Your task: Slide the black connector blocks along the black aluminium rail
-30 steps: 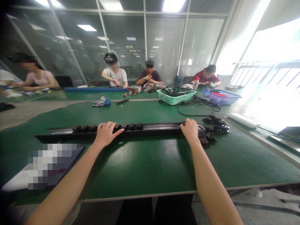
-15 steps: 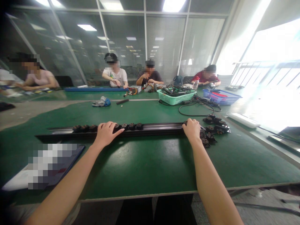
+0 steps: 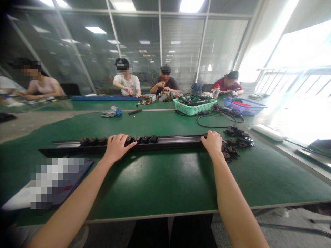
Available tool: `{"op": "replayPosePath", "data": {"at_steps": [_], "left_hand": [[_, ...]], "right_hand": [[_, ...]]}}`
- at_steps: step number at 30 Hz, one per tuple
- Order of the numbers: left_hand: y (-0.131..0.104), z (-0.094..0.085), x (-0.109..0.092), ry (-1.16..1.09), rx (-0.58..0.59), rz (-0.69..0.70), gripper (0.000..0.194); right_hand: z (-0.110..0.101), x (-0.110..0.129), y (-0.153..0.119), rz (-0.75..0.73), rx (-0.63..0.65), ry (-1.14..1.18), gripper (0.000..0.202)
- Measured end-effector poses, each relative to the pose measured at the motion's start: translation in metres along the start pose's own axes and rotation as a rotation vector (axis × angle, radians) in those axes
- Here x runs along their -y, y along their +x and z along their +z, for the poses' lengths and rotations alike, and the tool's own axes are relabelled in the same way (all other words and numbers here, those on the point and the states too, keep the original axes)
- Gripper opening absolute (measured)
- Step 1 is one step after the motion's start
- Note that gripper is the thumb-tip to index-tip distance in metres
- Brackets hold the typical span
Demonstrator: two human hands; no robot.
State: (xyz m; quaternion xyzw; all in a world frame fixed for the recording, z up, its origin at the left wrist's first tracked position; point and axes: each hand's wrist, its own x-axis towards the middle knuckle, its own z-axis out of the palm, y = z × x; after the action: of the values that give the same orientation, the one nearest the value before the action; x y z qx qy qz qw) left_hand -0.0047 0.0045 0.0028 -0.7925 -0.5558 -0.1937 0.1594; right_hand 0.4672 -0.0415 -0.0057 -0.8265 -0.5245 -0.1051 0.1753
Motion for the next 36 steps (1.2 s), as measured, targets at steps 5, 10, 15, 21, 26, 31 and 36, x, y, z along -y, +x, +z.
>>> {"op": "replayPosePath", "data": {"at_steps": [5, 10, 15, 21, 26, 31, 36], "left_hand": [[0.000, -0.001, -0.001, 0.003, -0.004, 0.004, 0.079], [0.000, -0.002, -0.002, 0.007, 0.002, -0.002, 0.079], [0.000, 0.000, -0.001, 0.015, -0.008, 0.001, 0.080], [0.000, 0.000, 0.000, 0.001, -0.006, 0.001, 0.077], [0.000, -0.001, -0.001, 0.000, -0.002, 0.001, 0.078], [-0.001, -0.003, -0.002, -0.005, -0.003, 0.000, 0.079], [-0.001, -0.002, -0.002, -0.021, -0.006, -0.007, 0.077]], "right_hand": [[0.001, -0.002, 0.002, 0.019, 0.001, 0.011, 0.040], [0.002, -0.004, 0.002, 0.024, 0.007, -0.003, 0.041], [0.002, -0.005, 0.003, 0.023, 0.006, 0.003, 0.039], [0.003, -0.006, 0.004, 0.036, 0.008, 0.003, 0.038], [0.003, -0.008, 0.005, 0.040, 0.002, -0.028, 0.039], [0.002, -0.010, 0.004, 0.047, -0.003, -0.038, 0.041], [0.001, -0.012, 0.004, 0.060, -0.015, -0.038, 0.041]]}}
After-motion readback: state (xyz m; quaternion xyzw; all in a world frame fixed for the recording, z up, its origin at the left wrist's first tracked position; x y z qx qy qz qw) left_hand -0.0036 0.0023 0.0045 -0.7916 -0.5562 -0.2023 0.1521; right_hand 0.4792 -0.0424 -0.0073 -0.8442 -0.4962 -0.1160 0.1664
